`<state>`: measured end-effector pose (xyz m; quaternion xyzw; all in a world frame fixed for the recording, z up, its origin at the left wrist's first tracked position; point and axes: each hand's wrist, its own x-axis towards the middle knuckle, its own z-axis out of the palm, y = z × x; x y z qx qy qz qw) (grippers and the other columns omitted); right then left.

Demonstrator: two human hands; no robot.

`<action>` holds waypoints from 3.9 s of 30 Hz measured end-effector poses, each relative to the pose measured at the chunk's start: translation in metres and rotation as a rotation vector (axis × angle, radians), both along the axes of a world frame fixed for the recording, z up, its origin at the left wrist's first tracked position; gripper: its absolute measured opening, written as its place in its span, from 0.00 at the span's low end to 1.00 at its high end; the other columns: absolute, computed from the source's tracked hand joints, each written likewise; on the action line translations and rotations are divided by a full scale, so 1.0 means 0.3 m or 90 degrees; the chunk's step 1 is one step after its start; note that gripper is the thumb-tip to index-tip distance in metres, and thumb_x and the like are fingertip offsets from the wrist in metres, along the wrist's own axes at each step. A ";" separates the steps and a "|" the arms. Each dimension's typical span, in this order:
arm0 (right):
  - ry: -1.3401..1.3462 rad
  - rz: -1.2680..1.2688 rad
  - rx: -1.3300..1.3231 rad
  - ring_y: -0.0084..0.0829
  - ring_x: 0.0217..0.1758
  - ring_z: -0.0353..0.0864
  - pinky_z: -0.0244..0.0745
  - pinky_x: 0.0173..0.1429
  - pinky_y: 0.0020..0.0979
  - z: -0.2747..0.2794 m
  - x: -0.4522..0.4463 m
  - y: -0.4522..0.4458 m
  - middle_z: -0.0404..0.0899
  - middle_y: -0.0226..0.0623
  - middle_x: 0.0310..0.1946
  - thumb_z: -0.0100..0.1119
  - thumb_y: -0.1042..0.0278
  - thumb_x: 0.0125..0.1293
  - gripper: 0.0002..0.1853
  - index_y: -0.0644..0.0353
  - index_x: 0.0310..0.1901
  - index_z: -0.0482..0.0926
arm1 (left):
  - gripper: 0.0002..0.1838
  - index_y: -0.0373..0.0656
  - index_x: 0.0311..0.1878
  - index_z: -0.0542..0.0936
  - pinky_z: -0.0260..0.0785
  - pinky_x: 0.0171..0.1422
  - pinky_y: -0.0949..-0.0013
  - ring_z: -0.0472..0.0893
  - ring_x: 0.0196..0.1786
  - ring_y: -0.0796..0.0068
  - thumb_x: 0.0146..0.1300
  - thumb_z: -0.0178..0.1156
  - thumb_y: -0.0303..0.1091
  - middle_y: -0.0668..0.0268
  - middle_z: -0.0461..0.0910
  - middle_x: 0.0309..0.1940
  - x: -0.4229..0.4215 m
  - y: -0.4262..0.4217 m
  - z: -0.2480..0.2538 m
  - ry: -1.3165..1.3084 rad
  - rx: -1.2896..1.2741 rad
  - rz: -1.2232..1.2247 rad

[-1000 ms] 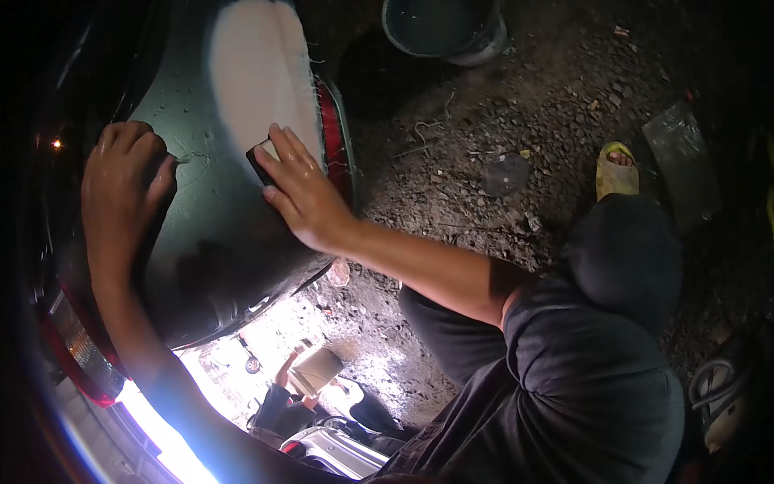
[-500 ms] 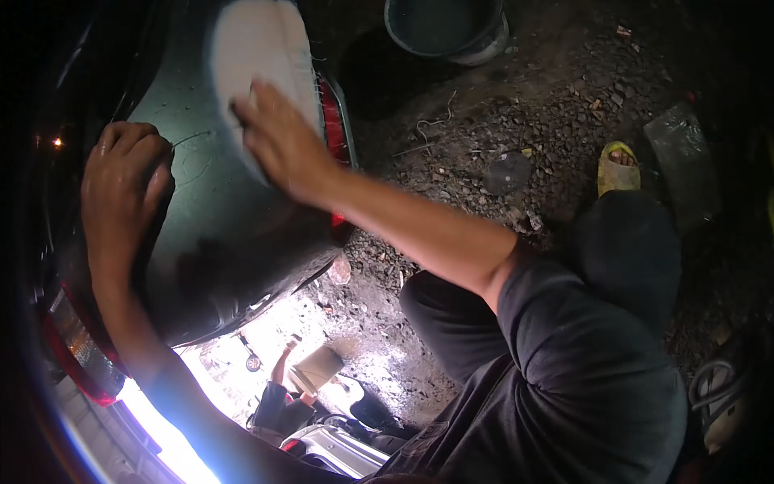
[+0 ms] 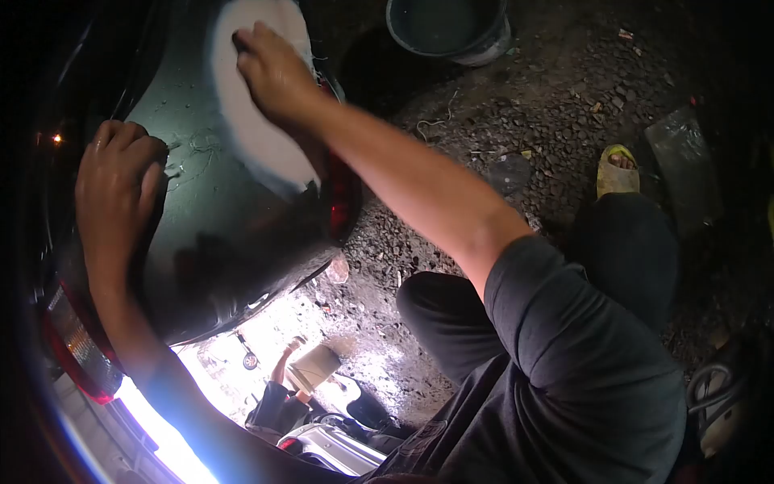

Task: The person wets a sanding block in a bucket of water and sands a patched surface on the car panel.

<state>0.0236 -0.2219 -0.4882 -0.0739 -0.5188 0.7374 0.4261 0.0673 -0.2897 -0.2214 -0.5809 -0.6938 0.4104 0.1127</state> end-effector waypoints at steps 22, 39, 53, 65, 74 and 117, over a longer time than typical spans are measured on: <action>0.011 0.013 0.101 0.54 0.84 0.56 0.52 0.84 0.47 -0.032 0.273 -0.249 0.59 0.55 0.79 0.57 0.65 0.75 0.27 0.57 0.74 0.70 | 0.07 0.43 0.37 0.81 0.72 0.51 0.60 0.80 0.44 0.63 0.56 0.68 0.26 0.67 0.83 0.34 -0.035 0.001 -0.015 -0.016 0.074 0.002; -0.012 0.013 -0.099 0.50 0.82 0.62 0.55 0.83 0.38 -0.096 -0.044 -0.041 0.65 0.58 0.76 0.54 0.61 0.76 0.27 0.63 0.73 0.70 | 0.05 0.42 0.36 0.80 0.73 0.49 0.58 0.81 0.42 0.62 0.57 0.66 0.25 0.66 0.82 0.32 -0.014 0.001 -0.014 -0.005 0.093 0.030; -0.073 0.046 -0.137 0.50 0.78 0.67 0.61 0.79 0.36 -0.100 -0.026 -0.025 0.70 0.54 0.74 0.53 0.59 0.77 0.29 0.66 0.74 0.67 | 0.04 0.41 0.35 0.80 0.73 0.50 0.58 0.80 0.42 0.62 0.58 0.65 0.26 0.65 0.83 0.33 0.013 0.007 -0.015 -0.003 0.106 0.035; -0.061 0.049 -0.125 0.50 0.82 0.59 0.54 0.83 0.39 -0.110 0.082 -0.106 0.63 0.56 0.78 0.53 0.59 0.77 0.28 0.65 0.72 0.70 | 0.05 0.41 0.37 0.81 0.72 0.54 0.55 0.80 0.47 0.58 0.57 0.61 0.26 0.62 0.81 0.36 0.025 0.011 -0.007 -0.002 0.032 0.063; -0.044 -0.014 -0.006 0.52 0.85 0.53 0.49 0.85 0.45 -0.152 0.348 -0.369 0.55 0.58 0.80 0.58 0.66 0.75 0.30 0.63 0.75 0.67 | 0.05 0.42 0.37 0.81 0.71 0.55 0.56 0.79 0.49 0.59 0.57 0.64 0.26 0.62 0.79 0.35 -0.006 -0.002 -0.015 0.011 0.011 0.041; -0.030 -0.014 -0.044 0.55 0.83 0.56 0.54 0.84 0.44 -0.124 0.241 -0.293 0.59 0.60 0.78 0.53 0.63 0.76 0.27 0.66 0.73 0.69 | 0.07 0.42 0.34 0.78 0.70 0.47 0.59 0.79 0.41 0.64 0.56 0.69 0.26 0.66 0.80 0.29 -0.040 -0.019 -0.016 0.000 0.066 -0.041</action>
